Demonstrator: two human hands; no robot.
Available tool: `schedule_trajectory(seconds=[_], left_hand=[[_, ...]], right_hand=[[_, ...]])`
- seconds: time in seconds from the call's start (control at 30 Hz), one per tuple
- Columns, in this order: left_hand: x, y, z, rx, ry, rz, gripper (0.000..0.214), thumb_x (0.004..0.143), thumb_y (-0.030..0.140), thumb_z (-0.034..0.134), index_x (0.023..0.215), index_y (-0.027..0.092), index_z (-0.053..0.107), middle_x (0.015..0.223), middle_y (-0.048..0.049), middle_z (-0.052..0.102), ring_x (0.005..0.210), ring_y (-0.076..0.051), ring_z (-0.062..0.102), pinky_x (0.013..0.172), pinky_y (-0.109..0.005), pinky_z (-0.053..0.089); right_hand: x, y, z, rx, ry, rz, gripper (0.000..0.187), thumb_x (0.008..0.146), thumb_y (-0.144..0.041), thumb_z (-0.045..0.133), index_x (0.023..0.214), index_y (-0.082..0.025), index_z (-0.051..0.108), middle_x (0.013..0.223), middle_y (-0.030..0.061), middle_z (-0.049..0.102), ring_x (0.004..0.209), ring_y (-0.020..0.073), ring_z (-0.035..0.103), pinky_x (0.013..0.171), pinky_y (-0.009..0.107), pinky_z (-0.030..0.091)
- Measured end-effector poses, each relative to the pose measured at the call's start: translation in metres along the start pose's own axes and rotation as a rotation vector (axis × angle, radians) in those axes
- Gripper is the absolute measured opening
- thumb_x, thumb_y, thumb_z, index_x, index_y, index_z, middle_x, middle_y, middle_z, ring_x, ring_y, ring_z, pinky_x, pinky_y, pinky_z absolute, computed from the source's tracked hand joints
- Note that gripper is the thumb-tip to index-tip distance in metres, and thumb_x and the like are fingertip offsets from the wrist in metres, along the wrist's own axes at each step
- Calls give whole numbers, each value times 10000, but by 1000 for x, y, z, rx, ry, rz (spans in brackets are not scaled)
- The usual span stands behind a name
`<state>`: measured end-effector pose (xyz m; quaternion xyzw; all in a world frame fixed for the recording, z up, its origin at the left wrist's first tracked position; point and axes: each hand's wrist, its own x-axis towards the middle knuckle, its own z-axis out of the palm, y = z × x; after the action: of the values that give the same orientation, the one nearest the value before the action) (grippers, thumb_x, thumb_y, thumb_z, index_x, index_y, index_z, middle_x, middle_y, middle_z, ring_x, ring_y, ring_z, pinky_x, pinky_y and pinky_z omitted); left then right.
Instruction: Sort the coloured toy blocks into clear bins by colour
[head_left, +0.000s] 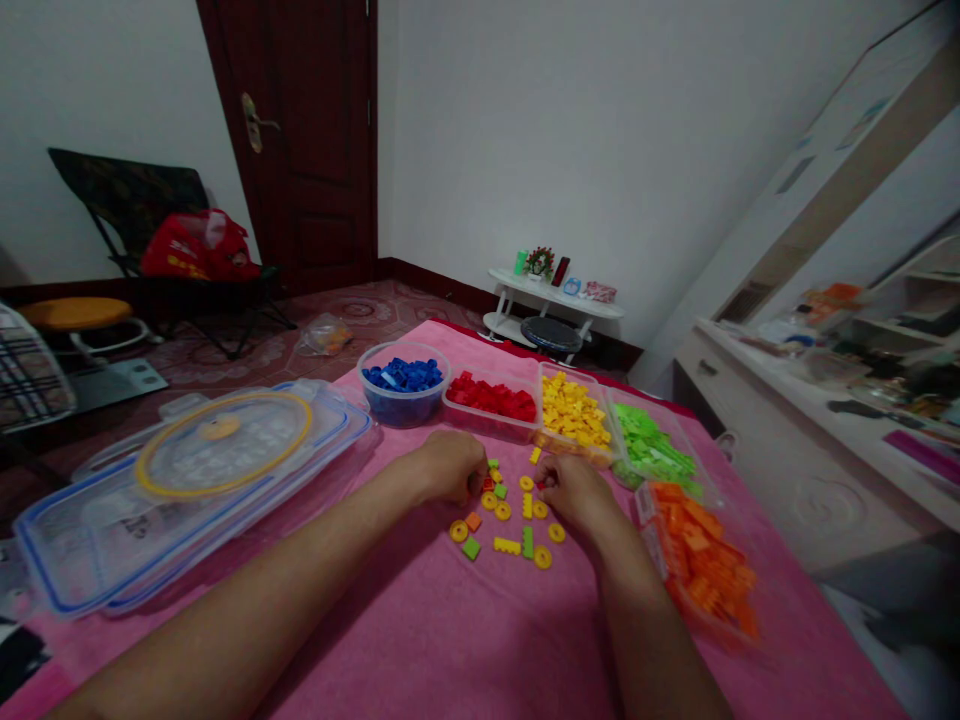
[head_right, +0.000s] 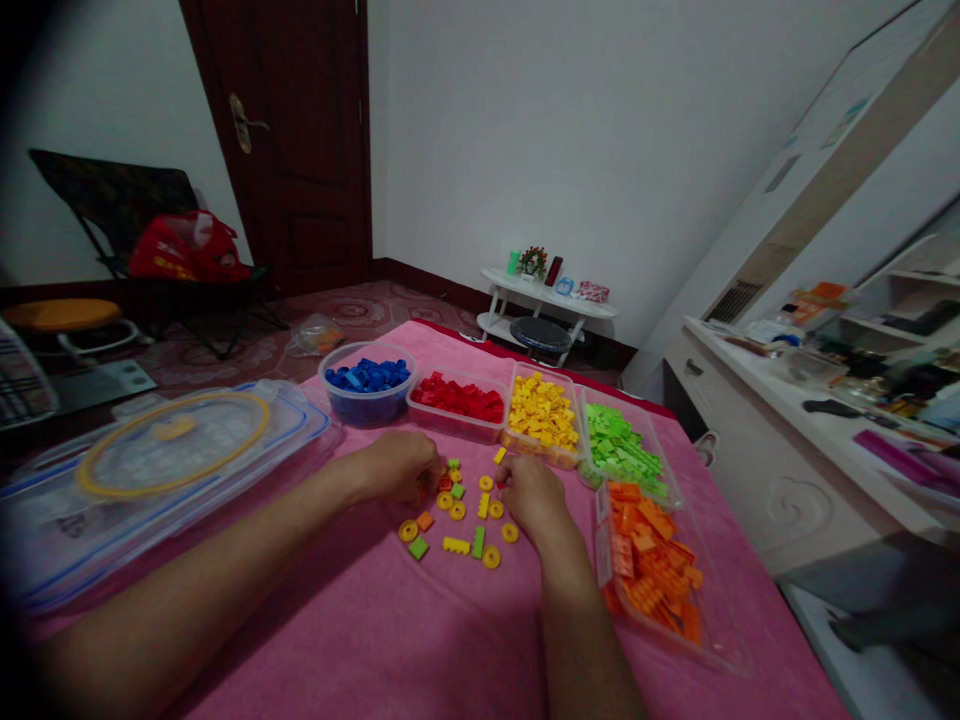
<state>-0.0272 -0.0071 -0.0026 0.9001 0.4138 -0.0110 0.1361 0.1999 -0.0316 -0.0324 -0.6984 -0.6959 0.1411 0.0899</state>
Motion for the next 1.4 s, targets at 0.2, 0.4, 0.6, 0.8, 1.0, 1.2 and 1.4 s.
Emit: schedule_trajectory(seconds=[0.2, 0.4, 0.6, 0.8, 1.0, 1.2, 1.4], left_hand=[[2, 0, 6, -64, 25, 36, 200, 596, 171, 660, 757, 254, 745, 689, 15, 705, 580, -133, 566, 473, -214, 276], [4, -5, 16, -189, 32, 53, 167, 604, 197, 699, 766, 238, 715, 667, 50, 662, 554, -89, 511, 480, -187, 275], [0, -7, 27, -225, 84, 35, 174, 653, 265, 709, 825, 242, 691, 709, 49, 664, 611, -99, 540, 508, -191, 288], [-11, -2, 42, -139, 276, 26, 181, 703, 283, 679, 882, 268, 700, 832, -8, 684, 779, -166, 602, 617, -221, 360], [-23, 5, 61, -156, 455, -12, 185, 815, 326, 593, 933, 209, 673, 955, -55, 652, 880, -175, 588, 711, -242, 401], [-16, -5, 69, -380, 678, -31, 209, 851, 296, 528, 804, 149, 669, 844, -44, 635, 815, -151, 560, 708, -241, 399], [-15, -8, 68, -514, 722, -33, 330, 903, 303, 421, 776, 114, 660, 713, -25, 630, 659, -123, 542, 618, -228, 381]], right_hand=[[0, 0, -7, 26, 77, -43, 126, 635, -105, 590, 679, -199, 659, 691, 0, 660, 629, 124, 554, 530, 226, 273], [5, 2, 8, 106, 124, -67, 76, 674, -123, 583, 661, -180, 632, 672, 17, 647, 638, 131, 549, 557, 224, 293], [9, 6, 24, 172, 181, -81, 59, 724, -133, 556, 704, -165, 600, 703, 22, 647, 647, 127, 547, 574, 210, 326], [-4, 12, 33, 299, 252, -105, 142, 718, -149, 509, 793, -160, 629, 723, 9, 644, 631, 130, 557, 572, 207, 375], [-24, 16, 48, 421, 437, -144, 331, 784, -228, 435, 1024, -120, 636, 913, 77, 678, 792, 167, 617, 693, 260, 469], [-32, 7, 46, 383, 516, -201, 349, 742, -194, 503, 1034, -135, 685, 948, 79, 641, 828, 174, 591, 767, 283, 465], [-38, -18, 43, 274, 502, -194, 336, 827, -207, 470, 1085, -193, 685, 1043, 64, 622, 959, 169, 555, 870, 270, 414]])
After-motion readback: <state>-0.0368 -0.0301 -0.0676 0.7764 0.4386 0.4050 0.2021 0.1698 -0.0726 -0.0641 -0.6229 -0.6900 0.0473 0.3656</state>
